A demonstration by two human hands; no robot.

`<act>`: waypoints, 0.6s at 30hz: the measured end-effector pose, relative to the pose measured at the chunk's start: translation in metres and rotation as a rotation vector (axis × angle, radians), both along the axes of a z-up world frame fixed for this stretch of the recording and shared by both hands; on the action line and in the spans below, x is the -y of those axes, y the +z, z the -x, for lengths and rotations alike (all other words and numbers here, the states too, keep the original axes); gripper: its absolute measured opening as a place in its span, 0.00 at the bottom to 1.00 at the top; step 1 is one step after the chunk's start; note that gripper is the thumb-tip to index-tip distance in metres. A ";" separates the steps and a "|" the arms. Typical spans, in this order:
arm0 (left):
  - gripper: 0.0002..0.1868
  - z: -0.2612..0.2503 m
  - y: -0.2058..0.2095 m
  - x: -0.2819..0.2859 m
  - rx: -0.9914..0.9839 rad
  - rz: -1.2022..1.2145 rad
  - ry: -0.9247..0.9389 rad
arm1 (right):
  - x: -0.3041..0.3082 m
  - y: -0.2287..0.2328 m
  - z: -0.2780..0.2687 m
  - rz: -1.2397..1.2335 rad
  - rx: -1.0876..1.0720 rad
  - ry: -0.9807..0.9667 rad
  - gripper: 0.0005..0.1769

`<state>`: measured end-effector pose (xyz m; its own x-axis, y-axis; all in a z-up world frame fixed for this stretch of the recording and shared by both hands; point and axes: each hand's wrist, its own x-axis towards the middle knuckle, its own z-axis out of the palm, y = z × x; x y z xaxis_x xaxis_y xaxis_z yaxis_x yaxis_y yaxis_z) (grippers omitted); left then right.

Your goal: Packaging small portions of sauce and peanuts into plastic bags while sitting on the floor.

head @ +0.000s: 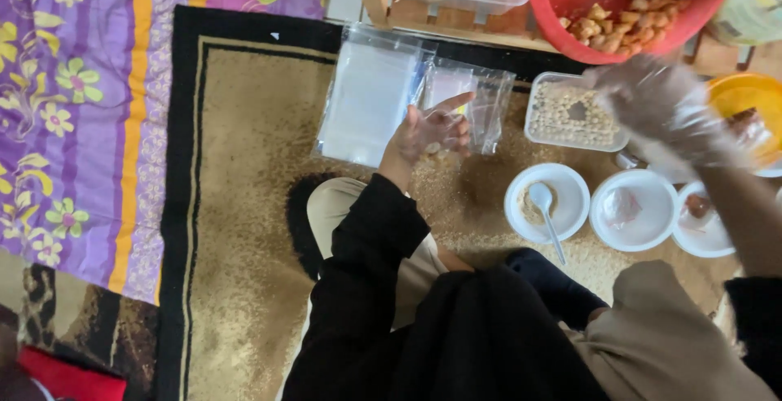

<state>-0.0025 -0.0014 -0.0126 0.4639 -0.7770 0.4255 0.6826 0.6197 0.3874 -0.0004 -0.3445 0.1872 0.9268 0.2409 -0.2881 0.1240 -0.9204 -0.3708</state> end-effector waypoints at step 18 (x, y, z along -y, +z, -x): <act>0.51 0.006 0.005 -0.005 -0.128 -0.011 -0.007 | 0.097 0.021 -0.009 0.280 0.810 -0.126 0.34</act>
<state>-0.0080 0.0032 -0.0081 0.5084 -0.7846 0.3549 0.7311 0.6111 0.3034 0.0090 -0.4415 0.2086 0.8873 0.1412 0.4390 0.1426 -0.9893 0.0299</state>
